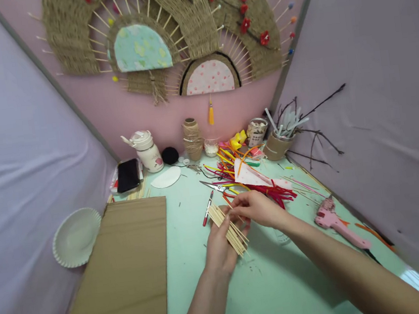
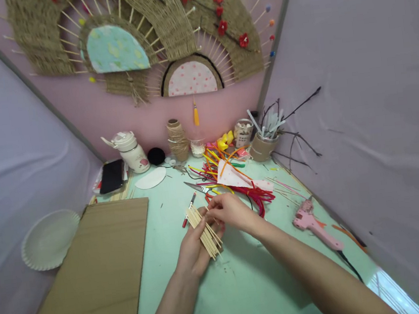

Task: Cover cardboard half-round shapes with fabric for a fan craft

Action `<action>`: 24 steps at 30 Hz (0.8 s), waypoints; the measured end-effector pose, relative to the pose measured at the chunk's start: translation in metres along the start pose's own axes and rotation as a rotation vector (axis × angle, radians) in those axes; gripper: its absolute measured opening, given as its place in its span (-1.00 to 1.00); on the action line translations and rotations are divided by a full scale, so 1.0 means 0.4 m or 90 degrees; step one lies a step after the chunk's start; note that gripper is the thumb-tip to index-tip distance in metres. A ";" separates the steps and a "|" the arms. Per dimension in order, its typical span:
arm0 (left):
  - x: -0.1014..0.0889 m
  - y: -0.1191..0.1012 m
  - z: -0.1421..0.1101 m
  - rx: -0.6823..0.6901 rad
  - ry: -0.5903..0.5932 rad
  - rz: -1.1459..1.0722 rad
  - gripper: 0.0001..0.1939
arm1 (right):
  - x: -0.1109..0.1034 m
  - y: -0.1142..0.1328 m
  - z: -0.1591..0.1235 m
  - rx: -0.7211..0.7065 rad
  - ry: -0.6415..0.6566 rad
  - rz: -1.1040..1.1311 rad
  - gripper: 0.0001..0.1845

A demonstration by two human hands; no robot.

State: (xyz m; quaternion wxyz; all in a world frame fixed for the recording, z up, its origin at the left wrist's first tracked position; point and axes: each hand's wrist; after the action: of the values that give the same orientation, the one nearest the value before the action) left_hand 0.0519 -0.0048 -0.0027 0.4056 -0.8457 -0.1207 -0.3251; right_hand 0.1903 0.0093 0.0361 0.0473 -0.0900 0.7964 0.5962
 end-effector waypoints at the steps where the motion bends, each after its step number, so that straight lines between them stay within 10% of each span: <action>1: 0.000 -0.001 -0.001 0.005 0.005 -0.005 -0.79 | 0.005 -0.001 -0.011 -0.002 -0.003 -0.012 -0.91; 8: -0.006 0.000 0.003 -0.009 0.010 0.013 -0.84 | 0.017 0.011 -0.058 -0.046 -0.040 -0.167 -0.87; 13: -0.003 -0.005 0.006 -0.075 -0.090 -0.002 -0.92 | -0.141 0.023 -0.008 -0.045 -0.234 -0.365 -0.78; 18: -0.002 -0.008 0.004 -0.086 -0.016 -0.030 -0.86 | -0.339 0.000 0.119 0.108 -0.369 -0.443 -0.72; 24: -0.006 -0.010 0.001 -0.026 -0.030 0.028 -0.85 | -0.394 -0.053 0.225 0.232 -0.346 -0.444 -0.62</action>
State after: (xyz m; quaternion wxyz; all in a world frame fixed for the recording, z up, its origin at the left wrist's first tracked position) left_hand 0.0484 -0.0017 -0.0020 0.3925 -0.8637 -0.1051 -0.2982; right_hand 0.3460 0.1034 0.0194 0.4659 -0.1831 0.7689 0.3977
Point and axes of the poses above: each hand's wrist, its own z-axis towards the middle knuckle, its own x-axis out of the palm, y = z × x, and after that the axes turned 14 degrees about z, right-handed
